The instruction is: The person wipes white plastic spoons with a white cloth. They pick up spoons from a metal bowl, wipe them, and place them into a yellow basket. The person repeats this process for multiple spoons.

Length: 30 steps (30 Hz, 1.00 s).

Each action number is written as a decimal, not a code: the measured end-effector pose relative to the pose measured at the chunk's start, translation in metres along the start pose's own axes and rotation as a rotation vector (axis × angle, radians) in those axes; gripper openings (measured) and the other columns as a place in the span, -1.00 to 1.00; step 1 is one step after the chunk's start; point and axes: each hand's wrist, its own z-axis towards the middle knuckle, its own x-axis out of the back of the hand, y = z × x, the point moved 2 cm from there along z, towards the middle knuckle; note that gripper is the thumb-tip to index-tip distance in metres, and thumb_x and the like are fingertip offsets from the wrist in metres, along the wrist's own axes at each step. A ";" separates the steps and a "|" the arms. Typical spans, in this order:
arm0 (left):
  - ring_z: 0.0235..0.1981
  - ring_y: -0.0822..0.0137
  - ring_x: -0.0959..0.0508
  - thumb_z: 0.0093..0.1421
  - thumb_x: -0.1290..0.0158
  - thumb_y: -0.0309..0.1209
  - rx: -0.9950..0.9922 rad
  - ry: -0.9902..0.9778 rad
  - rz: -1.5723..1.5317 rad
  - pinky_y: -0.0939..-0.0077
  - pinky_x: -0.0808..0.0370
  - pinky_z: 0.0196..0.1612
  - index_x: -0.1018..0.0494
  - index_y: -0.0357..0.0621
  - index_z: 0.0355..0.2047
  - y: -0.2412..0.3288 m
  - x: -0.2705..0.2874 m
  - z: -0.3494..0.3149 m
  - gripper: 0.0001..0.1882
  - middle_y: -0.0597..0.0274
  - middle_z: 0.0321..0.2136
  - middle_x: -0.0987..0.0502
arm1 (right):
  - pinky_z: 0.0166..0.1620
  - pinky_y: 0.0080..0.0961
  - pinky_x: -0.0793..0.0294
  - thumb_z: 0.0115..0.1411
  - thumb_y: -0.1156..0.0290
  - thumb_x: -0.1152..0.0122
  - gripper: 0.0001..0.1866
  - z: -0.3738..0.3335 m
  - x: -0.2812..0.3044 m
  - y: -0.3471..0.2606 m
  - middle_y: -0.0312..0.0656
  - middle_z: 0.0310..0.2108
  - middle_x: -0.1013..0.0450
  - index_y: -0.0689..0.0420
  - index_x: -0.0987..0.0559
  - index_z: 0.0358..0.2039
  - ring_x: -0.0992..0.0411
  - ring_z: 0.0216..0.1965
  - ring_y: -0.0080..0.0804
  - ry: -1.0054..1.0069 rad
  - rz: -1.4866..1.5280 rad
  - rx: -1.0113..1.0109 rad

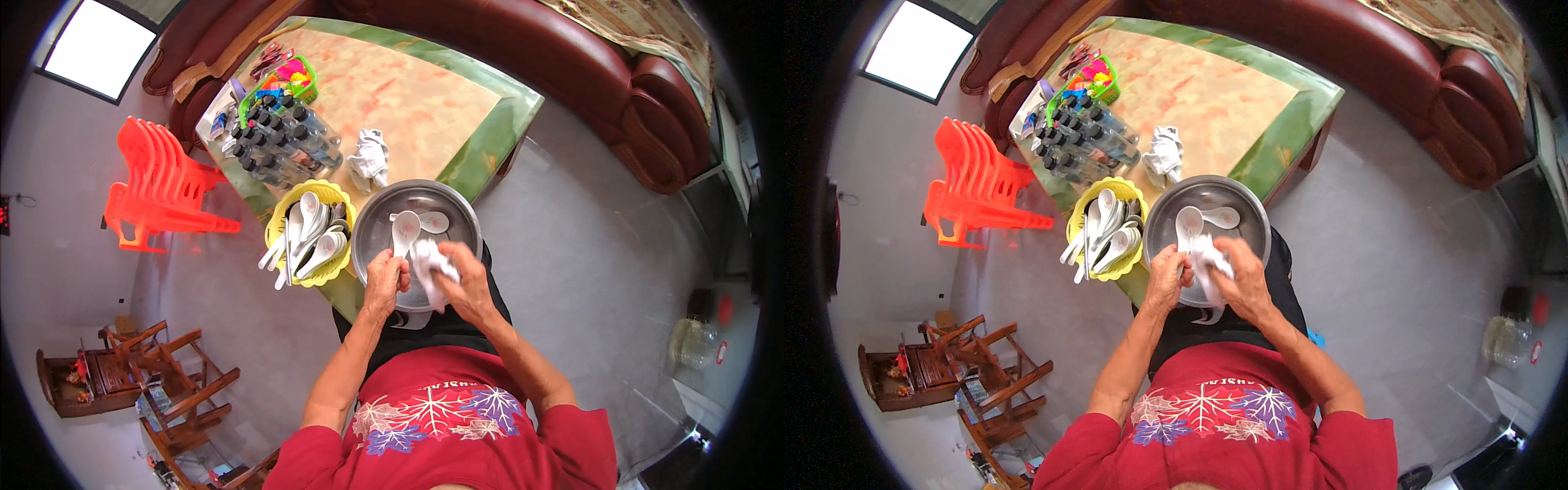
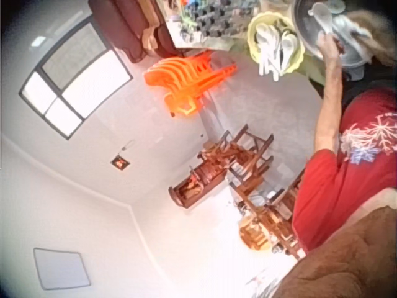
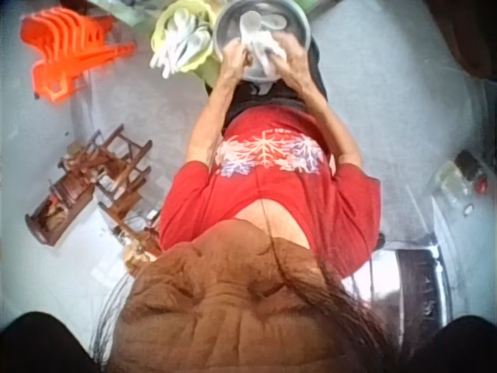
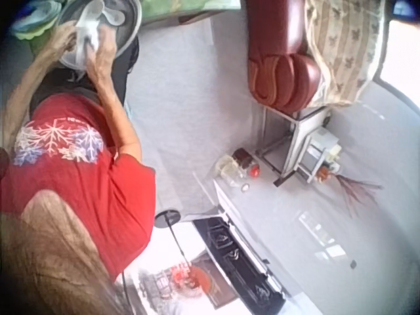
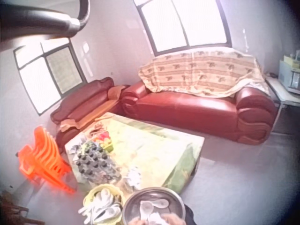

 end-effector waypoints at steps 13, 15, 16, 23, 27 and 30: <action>-0.83 0.57 -0.13 0.29 0.33 0.10 0.096 -0.055 -0.289 0.67 -0.06 -0.77 -0.32 0.02 -0.31 -0.006 -0.019 -0.032 -0.55 0.43 -0.69 -0.25 | -0.29 -0.37 -0.40 -0.22 0.46 -0.26 -0.67 0.028 -0.039 0.001 -0.19 -0.35 -0.35 0.07 -0.48 -0.34 -0.33 -0.27 -0.19 0.196 -0.512 0.418; -0.74 0.53 -0.32 0.30 0.38 0.10 0.049 -0.081 -0.264 0.63 -0.26 -0.72 -0.35 -0.01 -0.25 -0.017 -0.007 -0.026 -0.50 0.39 -0.59 -0.38 | -0.29 -0.36 -0.40 -0.16 0.44 -0.26 -0.73 0.016 -0.043 0.001 -0.17 -0.35 -0.35 0.11 -0.50 -0.36 -0.34 -0.28 -0.17 0.062 -0.437 0.302; -0.62 0.50 -0.39 0.30 0.39 0.11 0.005 -0.034 -0.232 0.60 -0.34 -0.62 -0.35 -0.04 -0.20 -0.024 -0.004 -0.024 -0.47 0.36 -0.49 -0.41 | -0.29 -0.35 -0.40 -0.14 0.43 -0.26 -0.74 0.010 -0.043 0.000 -0.17 -0.35 -0.35 0.13 -0.50 -0.37 -0.34 -0.28 -0.16 -0.024 -0.368 0.239; -0.49 0.48 -0.44 0.28 0.44 0.17 0.002 0.015 -0.167 0.59 -0.41 -0.52 -0.32 -0.08 -0.06 -0.025 -0.008 -0.029 -0.38 0.30 -0.43 -0.42 | -0.35 -0.33 -0.36 -0.13 0.40 -0.23 -0.78 0.015 -0.042 -0.002 -0.18 -0.37 -0.30 0.10 -0.48 -0.41 -0.31 -0.33 -0.21 0.029 -0.439 0.384; -0.82 0.59 -0.06 0.26 0.41 0.20 0.013 0.001 -0.149 0.70 0.03 -0.78 -0.29 0.01 -0.27 -0.014 -0.023 -0.043 -0.45 0.46 -0.74 -0.13 | -0.37 -0.36 -0.34 -0.16 0.41 -0.20 -0.78 0.041 -0.042 -0.002 -0.22 -0.37 -0.28 0.05 -0.46 -0.42 -0.30 -0.33 -0.27 0.212 -0.636 0.510; -0.79 0.58 -0.14 0.26 0.41 0.19 -0.010 -0.038 -0.141 0.70 -0.07 -0.75 -0.28 0.00 -0.24 -0.010 -0.021 -0.044 -0.46 0.44 -0.70 -0.19 | -0.38 -0.38 -0.34 -0.15 0.42 -0.20 -0.76 0.046 -0.046 -0.005 -0.22 -0.37 -0.29 0.07 -0.48 -0.37 -0.31 -0.33 -0.27 0.274 -0.660 0.444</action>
